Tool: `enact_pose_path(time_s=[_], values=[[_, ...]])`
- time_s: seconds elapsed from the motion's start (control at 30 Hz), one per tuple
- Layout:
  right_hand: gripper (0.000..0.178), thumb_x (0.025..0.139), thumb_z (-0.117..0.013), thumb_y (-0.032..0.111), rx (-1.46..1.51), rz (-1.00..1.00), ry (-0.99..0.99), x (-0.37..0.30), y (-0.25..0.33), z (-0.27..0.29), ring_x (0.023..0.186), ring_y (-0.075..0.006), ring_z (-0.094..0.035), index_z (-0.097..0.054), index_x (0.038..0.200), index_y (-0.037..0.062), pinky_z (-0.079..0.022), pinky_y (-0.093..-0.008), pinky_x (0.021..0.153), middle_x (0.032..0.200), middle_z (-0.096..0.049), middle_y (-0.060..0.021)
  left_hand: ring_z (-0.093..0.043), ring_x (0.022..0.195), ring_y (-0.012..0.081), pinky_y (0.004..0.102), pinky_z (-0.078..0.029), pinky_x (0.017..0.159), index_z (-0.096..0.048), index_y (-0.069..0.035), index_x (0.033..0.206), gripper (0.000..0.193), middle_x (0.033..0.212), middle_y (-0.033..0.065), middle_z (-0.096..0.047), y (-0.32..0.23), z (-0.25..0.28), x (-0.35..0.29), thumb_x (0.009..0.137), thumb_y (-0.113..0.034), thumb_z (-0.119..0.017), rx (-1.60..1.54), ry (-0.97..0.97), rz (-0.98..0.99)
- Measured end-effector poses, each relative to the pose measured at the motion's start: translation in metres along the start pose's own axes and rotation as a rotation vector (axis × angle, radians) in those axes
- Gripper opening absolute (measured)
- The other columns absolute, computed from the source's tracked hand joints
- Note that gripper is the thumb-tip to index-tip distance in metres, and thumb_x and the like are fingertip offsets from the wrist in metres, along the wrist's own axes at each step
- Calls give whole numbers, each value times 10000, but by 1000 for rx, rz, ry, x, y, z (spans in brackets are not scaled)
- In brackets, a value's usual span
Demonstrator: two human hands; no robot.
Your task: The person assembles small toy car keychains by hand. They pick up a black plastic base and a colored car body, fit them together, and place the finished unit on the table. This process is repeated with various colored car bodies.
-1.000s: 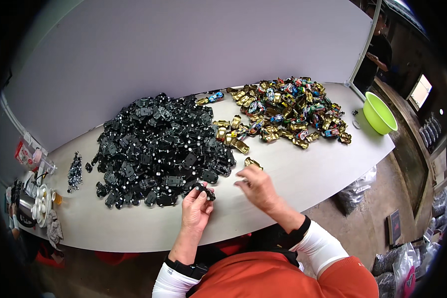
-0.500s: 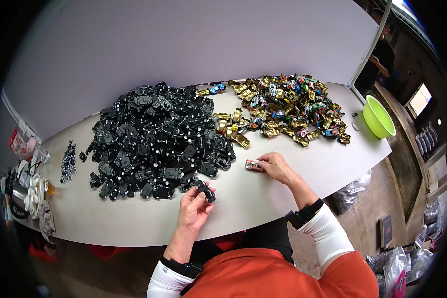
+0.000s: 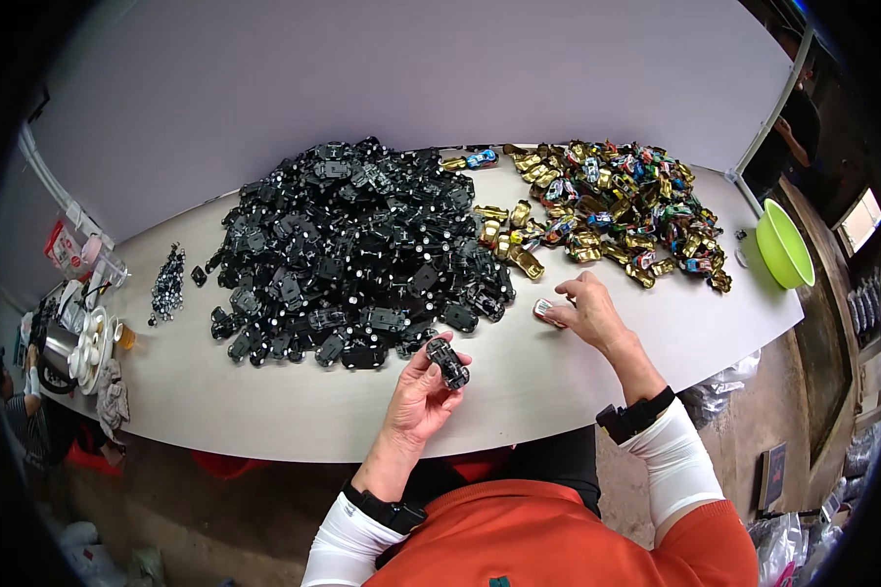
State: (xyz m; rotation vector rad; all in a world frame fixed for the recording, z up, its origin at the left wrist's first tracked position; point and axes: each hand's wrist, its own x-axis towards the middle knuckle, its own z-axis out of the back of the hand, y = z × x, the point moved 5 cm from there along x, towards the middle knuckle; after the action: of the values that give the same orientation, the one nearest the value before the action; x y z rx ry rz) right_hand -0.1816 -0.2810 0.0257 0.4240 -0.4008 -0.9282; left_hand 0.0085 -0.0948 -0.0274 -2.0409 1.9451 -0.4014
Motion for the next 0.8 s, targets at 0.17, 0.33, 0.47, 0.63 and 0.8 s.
enact_pose_path(time_s=[0.17, 0.33, 0.47, 0.63, 0.8], values=[[278, 692, -715, 119, -69, 6, 183, 0, 14, -9, 848, -295, -577, -654, 947, 28, -474, -348, 771, 928, -579, -154, -603, 773, 206, 245, -454, 495, -455, -81, 1255, 391, 996, 181, -602, 3, 4, -1, 887, -177, -544, 38, -19, 16], [263, 710, -719, 123, 796, 121, 493, -32, 75, -3, 798, -174, -584, -669, 953, 37, -471, -309, 701, 965, -593, -110, -614, 620, 217, 220, -456, 423, -514, 45, 1129, 332, 864, 196, -624, 6, 2, -6, 924, -215, -488, 215, -74, 272], [287, 788, -677, 145, 787, 212, 705, -53, 101, -34, 640, -106, -519, -632, 1026, -8, -438, -236, 600, 914, -608, -81, -604, 613, 173, 198, -443, 421, -529, 54, 1099, 372, 864, 160, -628, 5, 2, -4, 914, -269, -507, 362, -8, 377], [278, 837, -639, 197, 1309, -311, 708, -63, 97, -58, 560, -48, -441, -617, 1054, 25, -312, -179, 436, 686, -574, -3, -600, 646, 161, 207, -510, 507, -516, 62, 1105, 318, 978, 139, -595, -7, -20, -12, 839, -85, -607, 262, -147, -50], [251, 859, -612, 183, 1538, -368, 738, -70, 115, -71, 578, -39, -441, -615, 1068, 45, -281, -166, 423, 759, -531, 5, -601, 659, 172, 221, -502, 496, -510, 28, 1148, 359, 1036, 146, -577, -18, -20, -16, 811, -30, -619, 316, -108, -310]])
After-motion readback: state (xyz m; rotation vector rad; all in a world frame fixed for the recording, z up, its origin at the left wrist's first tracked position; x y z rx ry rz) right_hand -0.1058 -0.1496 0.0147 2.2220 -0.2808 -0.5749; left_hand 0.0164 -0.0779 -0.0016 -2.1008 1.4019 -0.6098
